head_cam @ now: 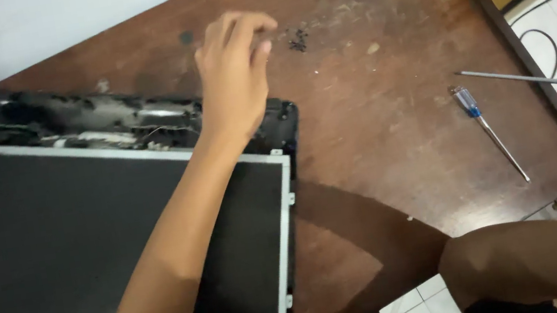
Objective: Removing screws from a laptop screen frame and lifting the LCD panel
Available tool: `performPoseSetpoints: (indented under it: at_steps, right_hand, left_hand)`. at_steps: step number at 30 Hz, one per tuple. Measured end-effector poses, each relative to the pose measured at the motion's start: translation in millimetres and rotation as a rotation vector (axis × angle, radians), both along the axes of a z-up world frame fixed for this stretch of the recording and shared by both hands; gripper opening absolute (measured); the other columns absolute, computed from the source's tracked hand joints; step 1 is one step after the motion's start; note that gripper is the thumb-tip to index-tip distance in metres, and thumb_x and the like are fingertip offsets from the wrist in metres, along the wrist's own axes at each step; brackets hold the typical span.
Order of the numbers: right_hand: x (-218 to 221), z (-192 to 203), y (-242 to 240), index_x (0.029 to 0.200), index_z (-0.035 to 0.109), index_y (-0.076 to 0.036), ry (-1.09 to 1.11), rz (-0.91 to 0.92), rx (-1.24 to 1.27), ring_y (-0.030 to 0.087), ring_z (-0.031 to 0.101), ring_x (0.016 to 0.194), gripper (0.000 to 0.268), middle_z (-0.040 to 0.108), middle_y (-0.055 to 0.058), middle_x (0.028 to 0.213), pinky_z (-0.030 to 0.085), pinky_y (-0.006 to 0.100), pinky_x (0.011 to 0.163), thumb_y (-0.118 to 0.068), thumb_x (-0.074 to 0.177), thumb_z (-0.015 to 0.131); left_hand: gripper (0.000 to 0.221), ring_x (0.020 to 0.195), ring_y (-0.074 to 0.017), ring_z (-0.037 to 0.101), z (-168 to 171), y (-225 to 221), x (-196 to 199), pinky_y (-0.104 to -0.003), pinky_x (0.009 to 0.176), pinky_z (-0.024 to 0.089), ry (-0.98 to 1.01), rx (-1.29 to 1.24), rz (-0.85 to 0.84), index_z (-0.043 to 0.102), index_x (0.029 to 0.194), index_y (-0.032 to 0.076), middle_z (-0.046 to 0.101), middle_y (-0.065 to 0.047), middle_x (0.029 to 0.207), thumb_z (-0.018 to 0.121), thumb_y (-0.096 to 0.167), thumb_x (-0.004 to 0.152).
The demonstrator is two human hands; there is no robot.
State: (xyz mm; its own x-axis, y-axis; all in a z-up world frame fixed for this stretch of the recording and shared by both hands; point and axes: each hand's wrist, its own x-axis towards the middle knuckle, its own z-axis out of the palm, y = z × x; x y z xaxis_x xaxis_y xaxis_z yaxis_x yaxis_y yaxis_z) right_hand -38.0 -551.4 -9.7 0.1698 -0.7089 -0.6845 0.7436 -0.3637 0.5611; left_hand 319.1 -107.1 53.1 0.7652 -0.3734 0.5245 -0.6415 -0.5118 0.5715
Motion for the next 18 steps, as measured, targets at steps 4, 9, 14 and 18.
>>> performPoseSetpoints:
  at_steps: [4, 9, 14, 18]
  right_hand:
    - [20, -25, -17, 0.113, 0.055, -0.023, 0.177, -0.048, 0.037, 0.028, 0.048, 0.095, 0.043, 0.052, 0.009, 0.103, 0.038, 0.049, 0.087, -0.066, 0.111, 0.047]
    - [59, -37, 7, 0.115, 0.056, -0.021, 0.421, -0.075, 0.077, 0.032, 0.049, 0.099, 0.048, 0.053, 0.012, 0.106, 0.038, 0.053, 0.092, -0.067, 0.107, 0.047]
    - [89, -114, 35, 0.117, 0.057, -0.019, 0.674, -0.009, 0.126, 0.036, 0.05, 0.103, 0.053, 0.055, 0.016, 0.109, 0.038, 0.056, 0.096, -0.069, 0.102, 0.047]
    - [67, -188, 32, 0.118, 0.058, -0.017, 0.863, -0.016, 0.111, 0.039, 0.051, 0.107, 0.058, 0.056, 0.019, 0.112, 0.038, 0.059, 0.1, -0.07, 0.099, 0.047]
  left_hand:
    - [0.029, 0.108, -0.0339, 0.062, 47, 74, -74, -0.044, 0.094, 0.047, -0.153, -0.071, -0.089, 0.063, 0.114, 0.001, 0.063, -0.014, 0.114, 0.044, 0.022, 0.112]
    - [0.016, 0.115, -0.0324, 0.062, 33, 193, -170, -0.044, 0.1, 0.045, -0.108, 0.059, 0.304, 0.069, 0.115, 0.009, 0.065, -0.009, 0.118, 0.071, 0.015, 0.1]
    - [0.022, 0.118, -0.0347, 0.054, -11, 294, -229, -0.051, 0.093, 0.042, -0.128, 0.125, 0.817, 0.066, 0.118, 0.009, 0.06, -0.01, 0.125, 0.077, 0.004, 0.098]
    - [0.034, 0.139, -0.0423, 0.036, -25, 322, -239, -0.057, 0.114, 0.029, 0.043, -0.145, 0.928, 0.053, 0.13, 0.002, 0.042, -0.022, 0.147, 0.066, 0.014, 0.1]
